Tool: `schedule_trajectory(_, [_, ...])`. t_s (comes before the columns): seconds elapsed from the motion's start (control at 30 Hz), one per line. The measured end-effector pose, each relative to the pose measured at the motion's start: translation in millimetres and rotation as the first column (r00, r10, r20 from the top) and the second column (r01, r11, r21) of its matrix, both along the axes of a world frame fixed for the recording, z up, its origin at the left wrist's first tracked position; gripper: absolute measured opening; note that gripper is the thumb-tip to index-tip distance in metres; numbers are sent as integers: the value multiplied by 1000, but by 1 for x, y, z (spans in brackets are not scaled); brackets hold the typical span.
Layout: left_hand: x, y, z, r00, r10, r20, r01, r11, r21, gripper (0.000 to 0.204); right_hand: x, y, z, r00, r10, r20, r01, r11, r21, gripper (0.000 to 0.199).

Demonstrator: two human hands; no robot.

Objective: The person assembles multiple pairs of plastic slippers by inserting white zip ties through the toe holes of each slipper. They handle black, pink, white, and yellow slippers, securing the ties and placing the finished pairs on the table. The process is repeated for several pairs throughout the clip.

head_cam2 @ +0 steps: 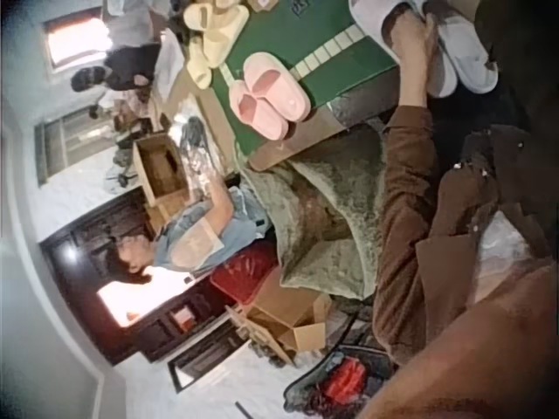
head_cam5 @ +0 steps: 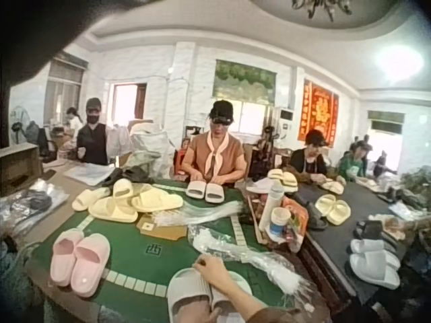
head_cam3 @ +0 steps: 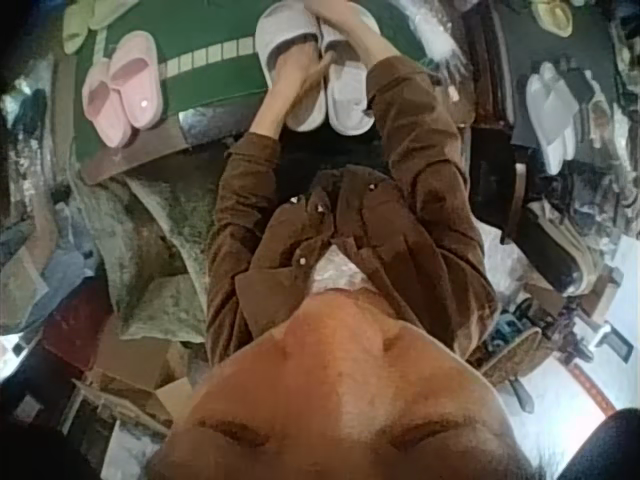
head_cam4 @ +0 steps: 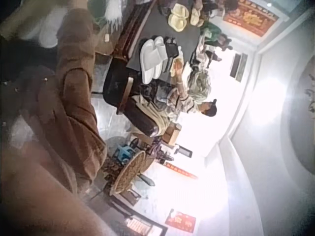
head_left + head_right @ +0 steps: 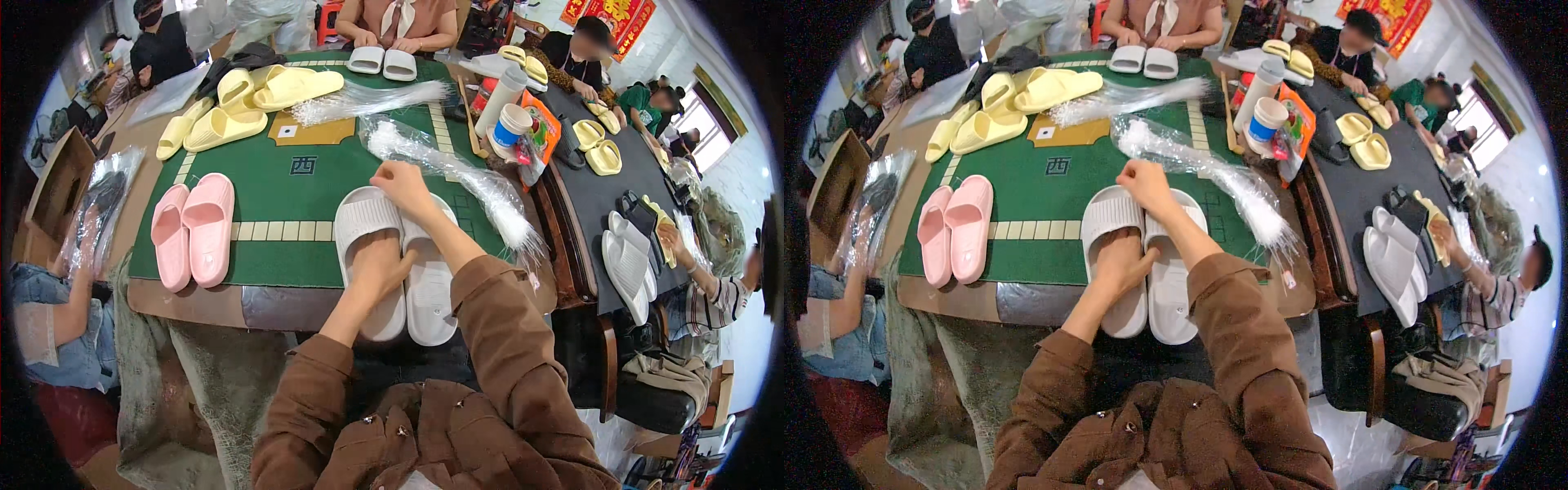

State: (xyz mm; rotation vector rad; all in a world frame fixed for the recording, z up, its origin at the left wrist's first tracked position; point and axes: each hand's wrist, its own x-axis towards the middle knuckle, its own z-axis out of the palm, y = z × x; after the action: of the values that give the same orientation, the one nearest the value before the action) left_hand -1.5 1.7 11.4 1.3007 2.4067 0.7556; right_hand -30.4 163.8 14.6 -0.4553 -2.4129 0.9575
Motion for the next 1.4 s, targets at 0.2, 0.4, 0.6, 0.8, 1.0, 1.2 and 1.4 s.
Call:
schedule_trajectory(0.2, [6, -44, 3, 978, -77, -193, 154, 894, 421, 46, 38, 14, 21, 975, -202, -95, 186, 971, -151, 23])
schedule_trajectory(0.4, [9, -44, 33, 967, 61, -246, 118, 752, 649, 22, 67, -5, 16, 942, -183, -281, 96, 950, -297, 18])
schedule_trajectory(0.6, [-65, 28, 33, 943, -105, 316, -74, 858, 508, 20, 60, -21, 18, 928, -66, -367, 2, 985, -173, 14])
schedule_trajectory(0.8, [-64, 48, 19, 848, -199, 491, -146, 803, 578, 14, 62, -13, 4, 902, -186, -390, 92, 965, -246, 13])
schedule_trajectory(1.0, [-63, 40, 12, 909, -78, 410, -198, 785, 588, 9, 65, -21, 2, 930, -141, -339, 81, 979, -184, 12])
schedule_trajectory(1.2, [-60, 40, 5, 889, -59, 454, -255, 760, 598, 11, 61, -5, -12, 905, 25, -425, -74, 993, -97, 35])
schedule_trajectory(1.4, [-57, 39, 7, 890, -16, 455, -313, 706, 636, 11, 65, -13, -3, 884, -200, -422, -111, 787, -607, 14])
